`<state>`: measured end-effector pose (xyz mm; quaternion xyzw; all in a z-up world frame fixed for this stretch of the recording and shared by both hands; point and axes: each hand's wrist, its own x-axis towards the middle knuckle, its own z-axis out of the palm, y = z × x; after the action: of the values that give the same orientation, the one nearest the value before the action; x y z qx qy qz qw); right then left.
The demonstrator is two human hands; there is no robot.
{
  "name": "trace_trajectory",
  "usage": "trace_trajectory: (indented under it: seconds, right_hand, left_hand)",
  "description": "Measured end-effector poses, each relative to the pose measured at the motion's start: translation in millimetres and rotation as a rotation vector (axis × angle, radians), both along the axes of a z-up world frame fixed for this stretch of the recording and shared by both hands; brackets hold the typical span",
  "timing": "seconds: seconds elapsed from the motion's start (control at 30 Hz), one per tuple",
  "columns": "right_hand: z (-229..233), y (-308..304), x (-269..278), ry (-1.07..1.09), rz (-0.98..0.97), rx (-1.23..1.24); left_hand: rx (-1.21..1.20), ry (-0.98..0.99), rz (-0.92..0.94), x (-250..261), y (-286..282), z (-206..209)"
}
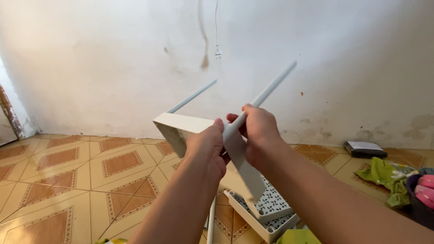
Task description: The person disassembles a three-tier plastic shelving unit by removing the vertical support poles from each shelf. They then reassemble the unit by inserting the poles back into the corner holes of the shelves and stacking them to form the complete structure.
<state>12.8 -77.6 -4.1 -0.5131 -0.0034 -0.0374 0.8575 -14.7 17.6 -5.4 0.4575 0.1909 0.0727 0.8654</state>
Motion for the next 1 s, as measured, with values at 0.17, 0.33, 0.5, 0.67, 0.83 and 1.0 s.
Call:
trace_trajectory:
  seconds: [0.17, 0.33, 0.5, 0.67, 0.83, 1.0]
  right_hand:
    - [22, -24, 25, 0.35, 0.027, 0.527]
    - [17, -28, 41, 0.223, 0.079, 0.73]
    - [6, -34, 47, 0.22, 0.234, 0.835]
    - [10, -23, 45, 0.246, 0.225, 0.774]
    - [36, -19, 36, 0.462, -0.131, 0.461]
    - [36, -18, 42, 0.438, -0.144, 0.51]
  left_hand:
    - [0.183, 0.037, 0.007, -3, 0, 8]
    - [0.074, 0.006, 0.017, -5, -6, 9]
    - [0.177, -0.061, 0.123, -13, -24, -1]
    - [0.672, 0.03, 0.208, -16, -20, -3]
    - [0.781, 0.071, 0.172, -17, -3, -2]
    - [0.812, 0.035, 0.121, -16, -4, -2]
